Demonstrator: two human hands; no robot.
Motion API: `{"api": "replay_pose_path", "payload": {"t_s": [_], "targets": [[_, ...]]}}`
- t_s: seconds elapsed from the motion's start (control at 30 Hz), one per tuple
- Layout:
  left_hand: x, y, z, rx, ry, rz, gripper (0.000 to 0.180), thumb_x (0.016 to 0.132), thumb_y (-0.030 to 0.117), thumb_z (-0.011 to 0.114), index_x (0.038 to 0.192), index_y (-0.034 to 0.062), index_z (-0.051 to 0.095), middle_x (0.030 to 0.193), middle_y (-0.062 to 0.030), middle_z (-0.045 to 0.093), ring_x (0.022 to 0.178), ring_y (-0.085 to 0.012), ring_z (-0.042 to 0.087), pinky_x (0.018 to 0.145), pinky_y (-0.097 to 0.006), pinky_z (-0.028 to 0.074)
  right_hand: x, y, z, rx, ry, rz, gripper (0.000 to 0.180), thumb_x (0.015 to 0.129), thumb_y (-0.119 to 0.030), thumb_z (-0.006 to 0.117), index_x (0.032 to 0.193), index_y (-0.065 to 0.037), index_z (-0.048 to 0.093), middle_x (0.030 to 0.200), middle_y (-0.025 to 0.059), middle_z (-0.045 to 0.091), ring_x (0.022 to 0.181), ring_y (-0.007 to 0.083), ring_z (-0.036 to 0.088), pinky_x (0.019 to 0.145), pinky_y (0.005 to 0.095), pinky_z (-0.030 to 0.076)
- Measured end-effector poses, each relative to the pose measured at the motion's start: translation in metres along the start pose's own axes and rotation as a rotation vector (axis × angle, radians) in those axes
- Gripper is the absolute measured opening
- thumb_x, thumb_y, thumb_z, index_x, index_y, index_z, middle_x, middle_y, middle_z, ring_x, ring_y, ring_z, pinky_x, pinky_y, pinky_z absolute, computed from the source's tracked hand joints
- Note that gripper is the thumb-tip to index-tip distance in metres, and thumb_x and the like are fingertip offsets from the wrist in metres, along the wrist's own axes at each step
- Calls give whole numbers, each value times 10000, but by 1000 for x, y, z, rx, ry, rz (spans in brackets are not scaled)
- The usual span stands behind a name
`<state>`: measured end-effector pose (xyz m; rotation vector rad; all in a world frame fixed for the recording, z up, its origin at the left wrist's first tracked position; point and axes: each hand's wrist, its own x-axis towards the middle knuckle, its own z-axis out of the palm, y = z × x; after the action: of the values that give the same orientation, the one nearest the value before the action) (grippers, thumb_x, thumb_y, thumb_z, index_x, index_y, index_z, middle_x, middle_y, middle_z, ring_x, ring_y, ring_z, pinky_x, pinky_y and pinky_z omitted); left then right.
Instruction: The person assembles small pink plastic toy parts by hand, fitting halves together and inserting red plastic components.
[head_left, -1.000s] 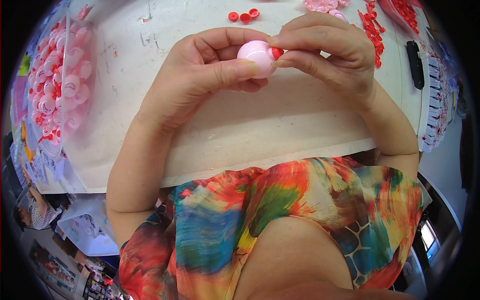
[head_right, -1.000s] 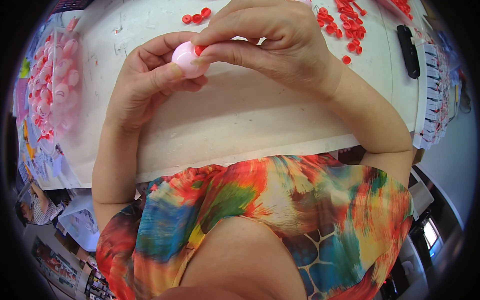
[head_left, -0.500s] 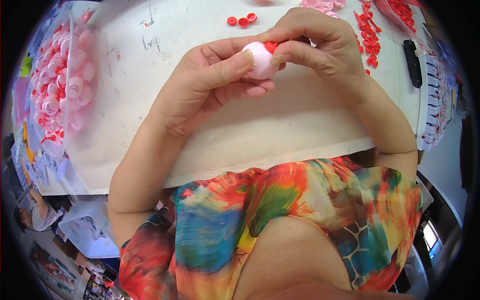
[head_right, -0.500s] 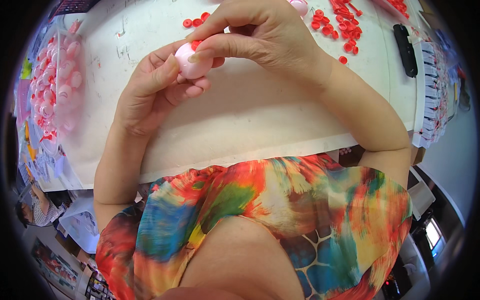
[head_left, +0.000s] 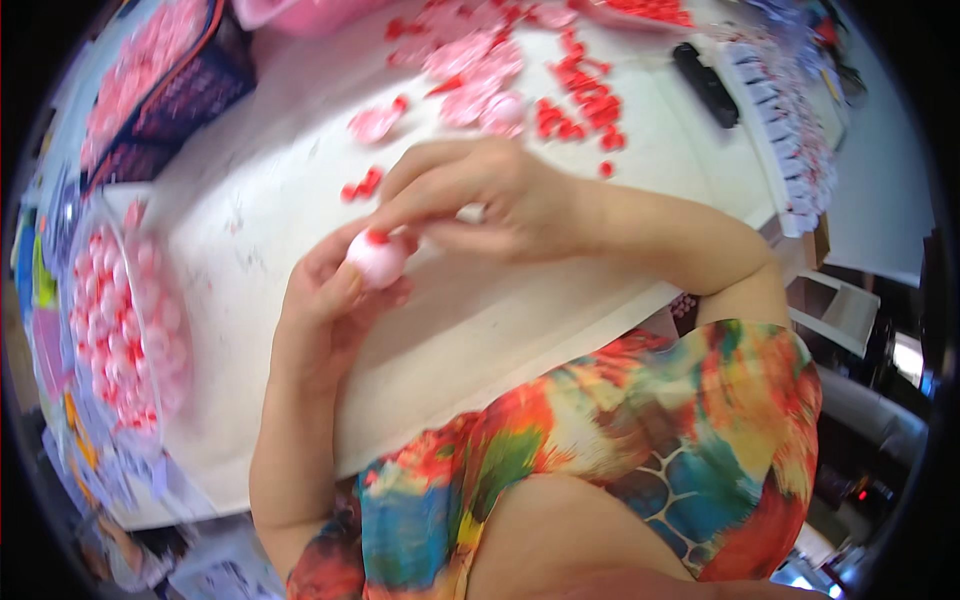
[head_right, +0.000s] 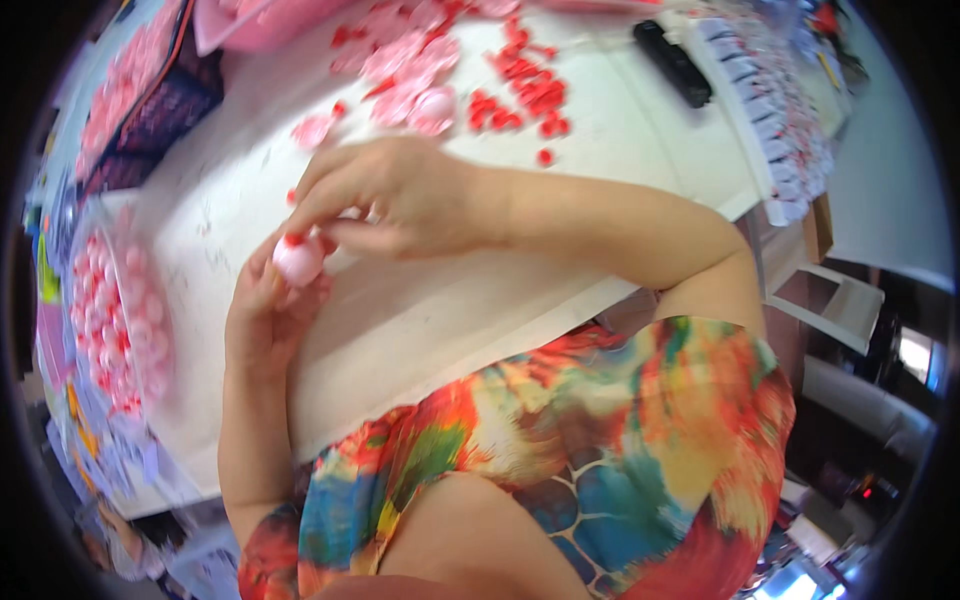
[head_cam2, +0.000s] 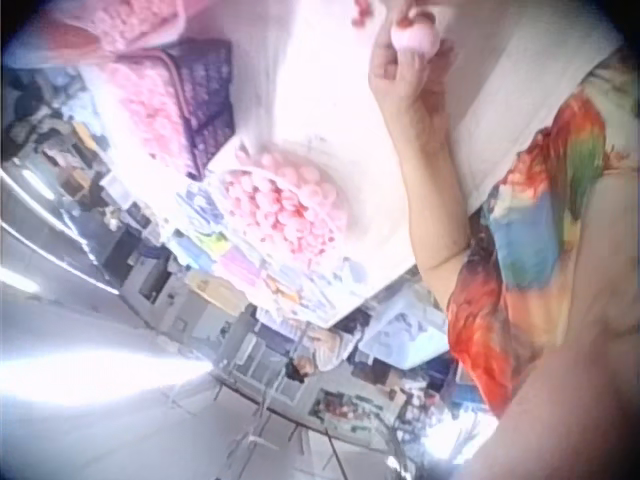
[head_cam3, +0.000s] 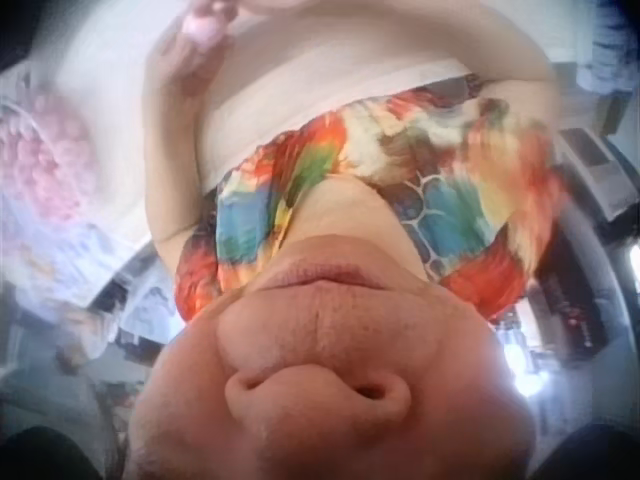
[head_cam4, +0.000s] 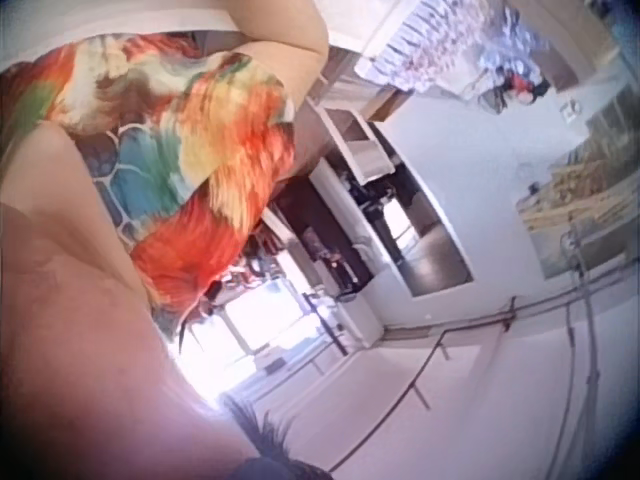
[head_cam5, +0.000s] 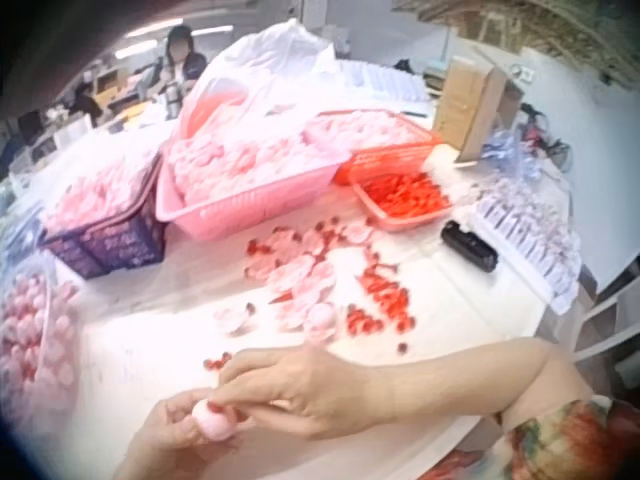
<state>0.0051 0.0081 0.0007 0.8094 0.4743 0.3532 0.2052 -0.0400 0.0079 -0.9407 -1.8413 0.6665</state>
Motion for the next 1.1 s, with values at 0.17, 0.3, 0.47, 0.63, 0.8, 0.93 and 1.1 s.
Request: {"api": "replay_pose_path", "payload": {"t_s": [0.17,0.3,0.47,0.63,0.8,0.93,1.1], "targets": [[-7,-1,1,-103,66,23,499,673,176,686,1090,-9,485,996,-195,564,865,-224,593,772,-309,504,4,-21,-31,-200,48,172,157,728,-125,589,874,-86,634,851,63,603,755,205,582,659,299,466],[-11,6,8,-89,46,68,559,692,104,665,1166,-14,394,1076,-198,502,878,-250,583,788,-312,501,0,-14,-102,-494,83,474,183,792,-139,572,899,6,600,825,69,612,699,127,554,622,260,430],[-10,5,10,-40,149,99,533,670,133,672,1134,-8,450,1086,-150,511,905,-222,569,821,-319,471,-33,4,-138,-1015,-66,573,148,744,-156,565,770,-17,606,752,151,575,735,286,557,667,357,439],[3,2,5,-55,64,210,501,730,100,623,1171,18,400,1112,-167,470,936,-245,544,848,-318,462,-64,32,-163,-967,-46,645,177,774,-130,574,876,15,580,768,117,579,666,191,547,636,276,426],[-1,6,3,-80,17,184,431,766,108,600,1152,28,426,1135,-163,470,944,-249,546,848,-323,466,-34,10,-128,-808,198,538,160,814,-51,529,959,13,552,784,50,580,707,124,557,661,227,439],[-5,4,-5,-129,-10,172,466,768,149,618,1160,14,405,1130,-172,477,958,-260,553,836,-327,482,8,-32,-70,6,215,511,67,785,-35,559,842,-1,561,743,45,580,661,100,564,587,204,455],[-2,4,-6,-138,-2,211,522,760,194,636,1171,0,379,1150,-184,472,950,-268,566,789,-301,512,10,-30,-20,461,132,402,82,778,12,571,851,14,535,806,47,573,733,93,572,655,202,468]]}}
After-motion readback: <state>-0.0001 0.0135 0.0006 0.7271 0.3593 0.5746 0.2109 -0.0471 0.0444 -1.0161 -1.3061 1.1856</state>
